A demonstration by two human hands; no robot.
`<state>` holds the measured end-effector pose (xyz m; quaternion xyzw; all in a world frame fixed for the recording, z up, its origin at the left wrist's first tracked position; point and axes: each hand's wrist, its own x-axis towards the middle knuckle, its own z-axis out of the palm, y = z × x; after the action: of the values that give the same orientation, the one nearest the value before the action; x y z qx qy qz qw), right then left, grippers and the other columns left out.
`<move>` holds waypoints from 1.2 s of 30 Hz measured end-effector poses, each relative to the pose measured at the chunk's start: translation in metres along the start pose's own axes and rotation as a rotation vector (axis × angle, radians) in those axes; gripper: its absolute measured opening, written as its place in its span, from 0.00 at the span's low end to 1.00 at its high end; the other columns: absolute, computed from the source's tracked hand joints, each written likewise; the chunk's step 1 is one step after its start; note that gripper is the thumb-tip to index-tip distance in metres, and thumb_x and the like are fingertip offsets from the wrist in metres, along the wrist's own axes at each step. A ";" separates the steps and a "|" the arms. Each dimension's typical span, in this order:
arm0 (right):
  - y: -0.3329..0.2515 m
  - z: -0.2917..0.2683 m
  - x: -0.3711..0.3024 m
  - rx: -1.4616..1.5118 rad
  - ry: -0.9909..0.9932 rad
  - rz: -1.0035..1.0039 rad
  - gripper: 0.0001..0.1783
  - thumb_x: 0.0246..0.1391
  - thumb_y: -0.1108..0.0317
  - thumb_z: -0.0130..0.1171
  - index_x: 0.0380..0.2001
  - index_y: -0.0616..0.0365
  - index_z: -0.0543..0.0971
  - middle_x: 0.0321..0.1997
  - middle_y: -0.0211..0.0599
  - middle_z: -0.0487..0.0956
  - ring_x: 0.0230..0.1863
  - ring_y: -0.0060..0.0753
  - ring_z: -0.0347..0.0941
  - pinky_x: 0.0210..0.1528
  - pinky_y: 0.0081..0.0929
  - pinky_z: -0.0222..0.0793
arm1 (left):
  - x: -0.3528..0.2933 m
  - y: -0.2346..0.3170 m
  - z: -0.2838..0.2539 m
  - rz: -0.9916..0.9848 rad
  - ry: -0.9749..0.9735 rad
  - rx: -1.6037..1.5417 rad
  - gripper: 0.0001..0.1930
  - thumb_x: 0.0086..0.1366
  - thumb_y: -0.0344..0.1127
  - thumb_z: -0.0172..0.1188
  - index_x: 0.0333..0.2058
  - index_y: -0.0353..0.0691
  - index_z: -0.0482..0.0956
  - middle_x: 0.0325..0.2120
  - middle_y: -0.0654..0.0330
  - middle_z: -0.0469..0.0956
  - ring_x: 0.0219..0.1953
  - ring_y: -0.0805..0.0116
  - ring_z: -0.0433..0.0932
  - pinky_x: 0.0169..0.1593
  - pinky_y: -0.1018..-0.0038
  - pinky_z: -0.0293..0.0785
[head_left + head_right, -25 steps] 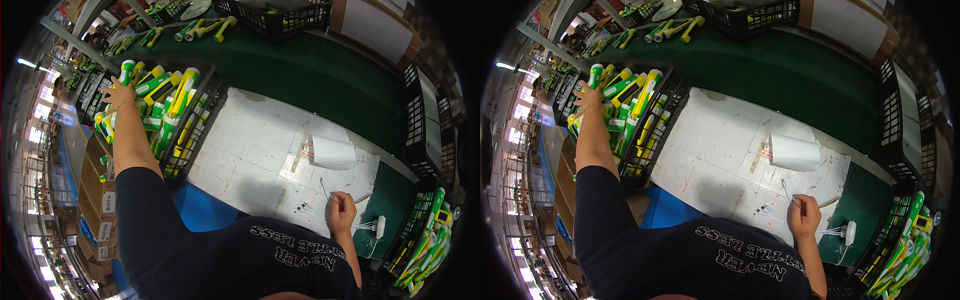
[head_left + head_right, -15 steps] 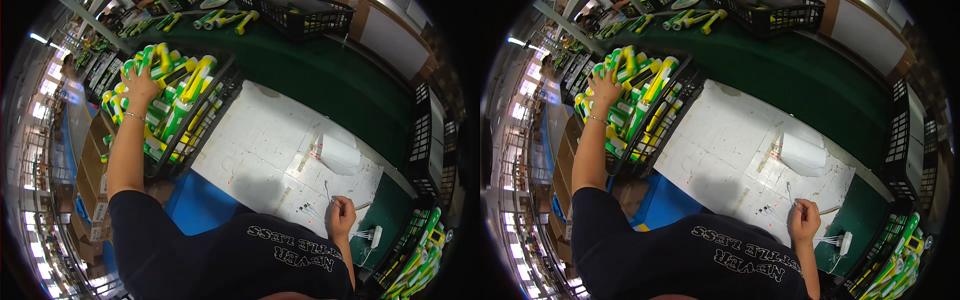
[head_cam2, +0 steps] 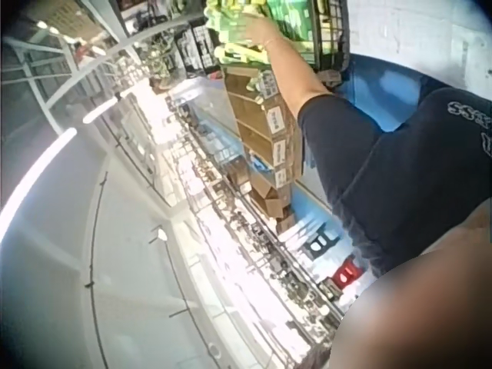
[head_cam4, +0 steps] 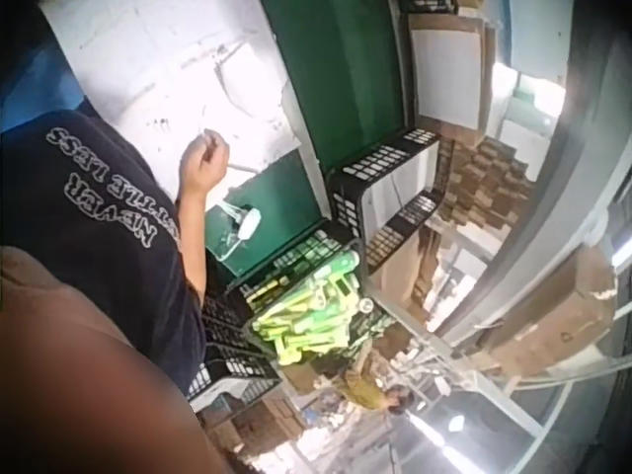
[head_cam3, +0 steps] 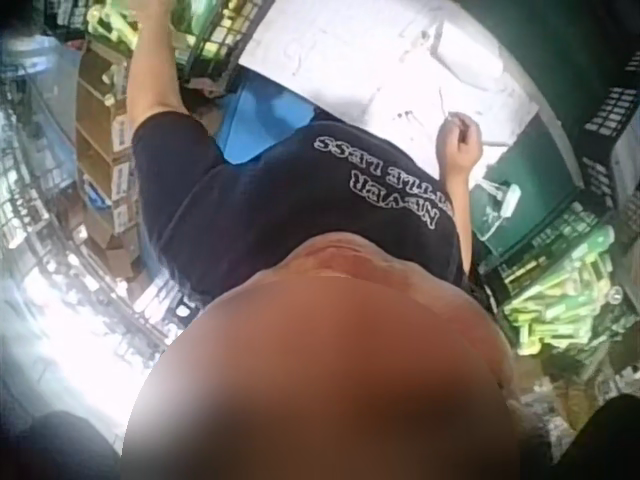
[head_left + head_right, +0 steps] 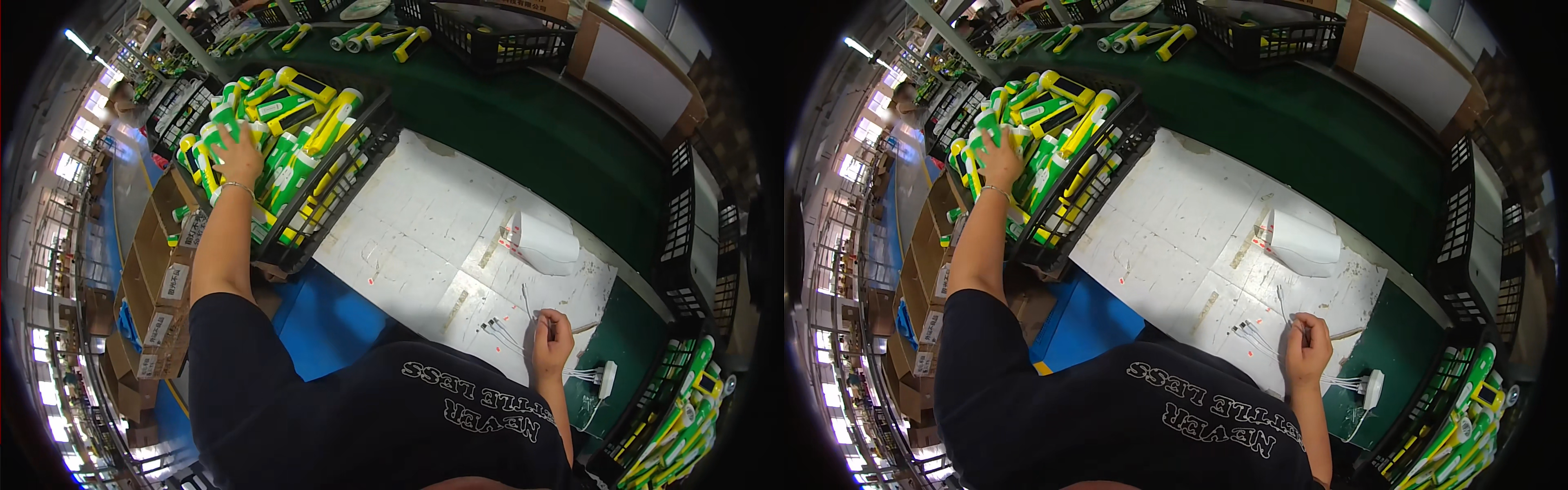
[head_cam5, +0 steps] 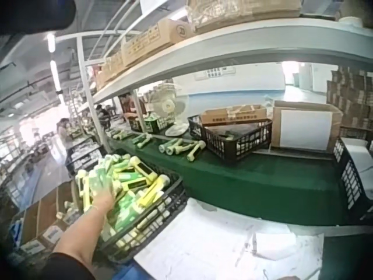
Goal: Testing the functionality of flashlights by turning them on and off and inspecting the light at a testing station.
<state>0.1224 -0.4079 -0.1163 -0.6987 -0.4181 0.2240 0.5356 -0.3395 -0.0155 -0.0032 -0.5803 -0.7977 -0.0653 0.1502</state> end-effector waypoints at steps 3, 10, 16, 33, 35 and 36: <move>0.001 -0.002 0.000 -0.005 -0.034 -0.019 0.06 0.52 0.77 0.52 0.35 0.64 0.74 0.27 0.23 0.70 0.26 0.10 0.62 0.28 0.08 0.57 | 0.027 -0.018 0.009 -0.139 -0.001 -0.016 0.33 0.58 0.51 0.56 0.62 0.62 0.54 0.65 0.54 0.40 0.64 0.38 0.42 0.55 0.34 0.52; 0.002 0.000 0.004 0.040 -0.036 -0.007 0.07 0.49 0.80 0.51 0.34 0.66 0.74 0.27 0.28 0.71 0.26 0.13 0.65 0.27 0.10 0.60 | 0.022 0.028 -0.013 0.403 0.468 -0.345 0.29 0.54 0.45 0.61 0.55 0.46 0.66 0.55 0.38 0.58 0.59 0.41 0.55 0.59 0.53 0.54; -0.001 -0.004 0.001 0.060 -0.036 -0.011 0.07 0.49 0.80 0.51 0.34 0.66 0.74 0.28 0.29 0.71 0.26 0.13 0.65 0.29 0.10 0.61 | -0.084 0.166 -0.078 0.935 0.359 -0.604 0.27 0.50 0.37 0.63 0.51 0.48 0.69 0.56 0.41 0.56 0.58 0.41 0.55 0.60 0.56 0.54; -0.010 -0.001 0.008 -0.077 0.042 -0.032 0.06 0.46 0.81 0.54 0.31 0.63 0.76 0.23 0.32 0.70 0.18 0.15 0.60 0.20 0.12 0.55 | 0.020 0.355 0.063 0.484 -0.161 -0.551 0.37 0.51 0.50 0.60 0.59 0.48 0.59 0.62 0.43 0.47 0.64 0.47 0.48 0.60 0.54 0.56; -0.014 -0.002 0.013 -0.150 0.026 -0.049 0.06 0.46 0.80 0.55 0.30 0.62 0.76 0.22 0.32 0.71 0.16 0.17 0.60 0.19 0.14 0.54 | 0.061 0.367 0.095 0.374 -0.159 -0.555 0.38 0.49 0.51 0.62 0.59 0.50 0.59 0.62 0.42 0.46 0.64 0.46 0.48 0.61 0.54 0.55; -0.013 -0.003 0.012 -0.168 0.027 -0.032 0.06 0.46 0.80 0.55 0.29 0.61 0.76 0.22 0.32 0.71 0.16 0.18 0.60 0.19 0.15 0.54 | 0.073 0.377 0.103 0.324 -0.159 -0.578 0.39 0.49 0.51 0.62 0.60 0.50 0.59 0.62 0.41 0.47 0.64 0.46 0.49 0.62 0.56 0.54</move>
<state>0.1268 -0.3992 -0.1018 -0.7373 -0.4392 0.1700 0.4845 -0.0201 0.1991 -0.1043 -0.7214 -0.6529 -0.2183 -0.0748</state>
